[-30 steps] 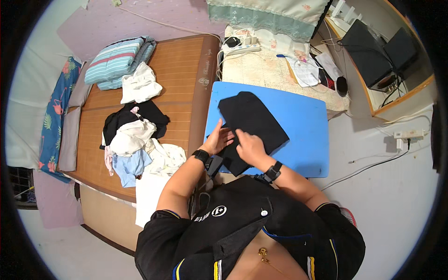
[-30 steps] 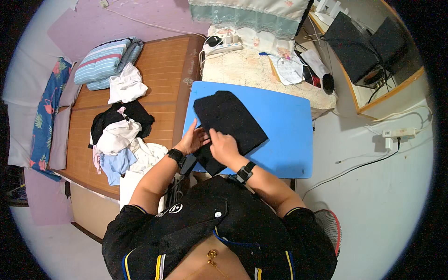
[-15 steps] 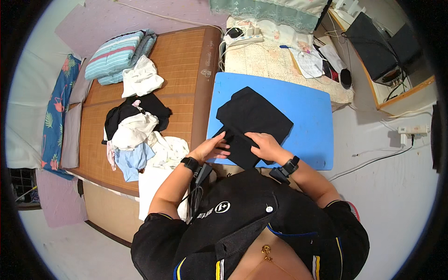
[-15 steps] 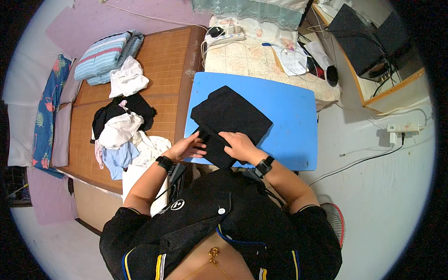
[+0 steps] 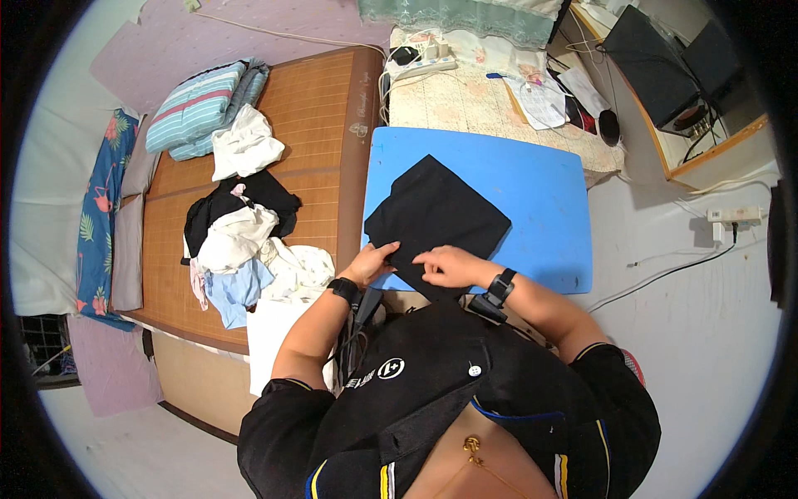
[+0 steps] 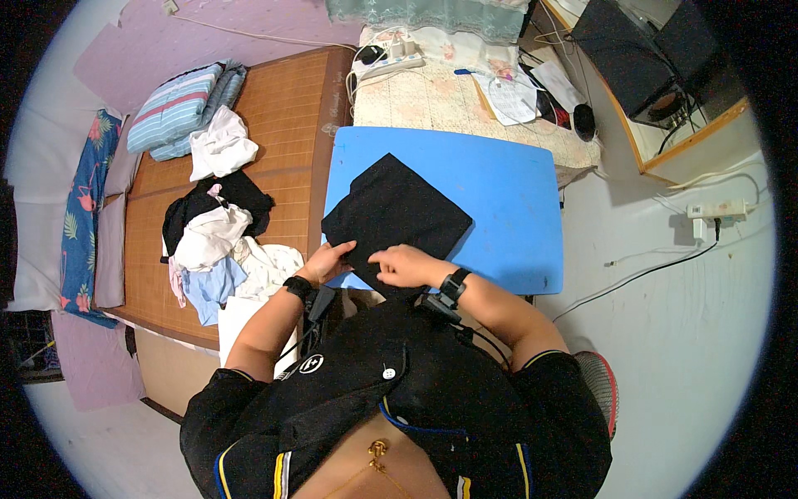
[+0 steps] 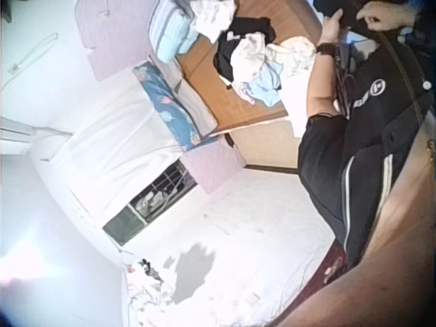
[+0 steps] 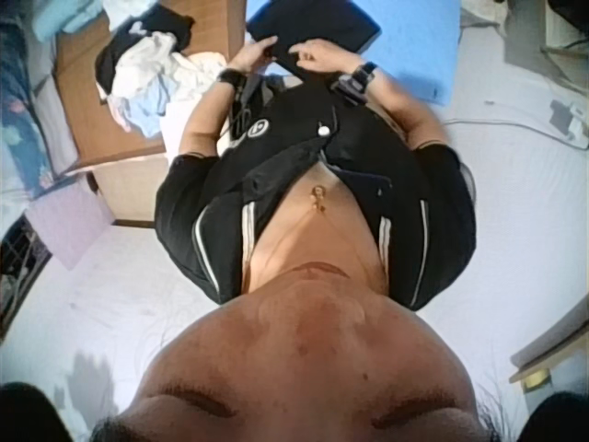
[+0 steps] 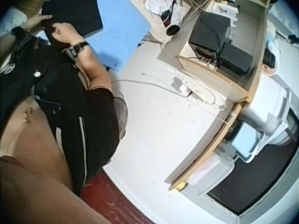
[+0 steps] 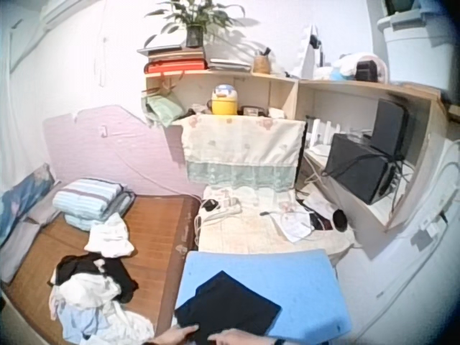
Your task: The person folds black and white t-shirts on a small blue surface and places them on a bed.
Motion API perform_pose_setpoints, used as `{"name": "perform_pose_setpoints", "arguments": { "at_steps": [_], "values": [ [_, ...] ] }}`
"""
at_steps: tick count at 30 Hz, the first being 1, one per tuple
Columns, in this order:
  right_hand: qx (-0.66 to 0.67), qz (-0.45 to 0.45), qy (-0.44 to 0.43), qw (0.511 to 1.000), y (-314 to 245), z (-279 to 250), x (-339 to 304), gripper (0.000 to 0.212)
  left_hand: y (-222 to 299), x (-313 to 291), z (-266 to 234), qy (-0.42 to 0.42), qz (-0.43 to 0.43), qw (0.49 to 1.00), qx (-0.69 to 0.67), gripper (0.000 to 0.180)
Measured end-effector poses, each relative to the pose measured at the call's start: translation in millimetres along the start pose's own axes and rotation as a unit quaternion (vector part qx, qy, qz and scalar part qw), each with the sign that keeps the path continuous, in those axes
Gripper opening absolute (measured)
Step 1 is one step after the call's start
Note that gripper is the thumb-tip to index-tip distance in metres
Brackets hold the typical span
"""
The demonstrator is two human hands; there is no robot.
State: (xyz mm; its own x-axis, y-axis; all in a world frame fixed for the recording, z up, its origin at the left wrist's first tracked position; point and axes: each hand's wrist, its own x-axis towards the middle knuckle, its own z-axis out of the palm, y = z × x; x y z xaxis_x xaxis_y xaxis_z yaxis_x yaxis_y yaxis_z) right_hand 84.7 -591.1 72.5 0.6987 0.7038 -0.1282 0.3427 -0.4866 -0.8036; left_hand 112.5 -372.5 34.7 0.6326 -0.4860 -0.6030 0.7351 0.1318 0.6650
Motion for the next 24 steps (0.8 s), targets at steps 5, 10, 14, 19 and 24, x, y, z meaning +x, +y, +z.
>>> {"name": "perform_pose_setpoints", "arguments": {
  "at_steps": [5, 10, 14, 19, 24],
  "values": [
    [-0.158, 0.05, 0.383, 0.909, 31, -50, -6, 0.02, 15, -9, 4, 0.07, -0.139, 0.969, 0.191, 0.039],
    [-0.21, 0.223, 0.403, 0.863, 93, -66, -4, 0.04, 14, -20, 18, 0.121, -0.137, 0.975, 0.124, 0.046],
    [-0.008, 0.288, 0.285, 0.914, 123, -62, -6, 0.043, 10, -9, 21, 0.096, -0.075, 0.992, 0.032, 0.043],
    [0.005, 0.287, 0.278, 0.917, 102, -62, -14, 0.043, 9, 18, -4, 0.088, 0.049, 0.995, 0.011, 0.024],
    [0.132, 0.356, 0.27, 0.885, 101, -61, -28, 0.045, 26, 26, -11, 0.104, 0.13, 0.984, -0.059, 0.014]
  ]
}}
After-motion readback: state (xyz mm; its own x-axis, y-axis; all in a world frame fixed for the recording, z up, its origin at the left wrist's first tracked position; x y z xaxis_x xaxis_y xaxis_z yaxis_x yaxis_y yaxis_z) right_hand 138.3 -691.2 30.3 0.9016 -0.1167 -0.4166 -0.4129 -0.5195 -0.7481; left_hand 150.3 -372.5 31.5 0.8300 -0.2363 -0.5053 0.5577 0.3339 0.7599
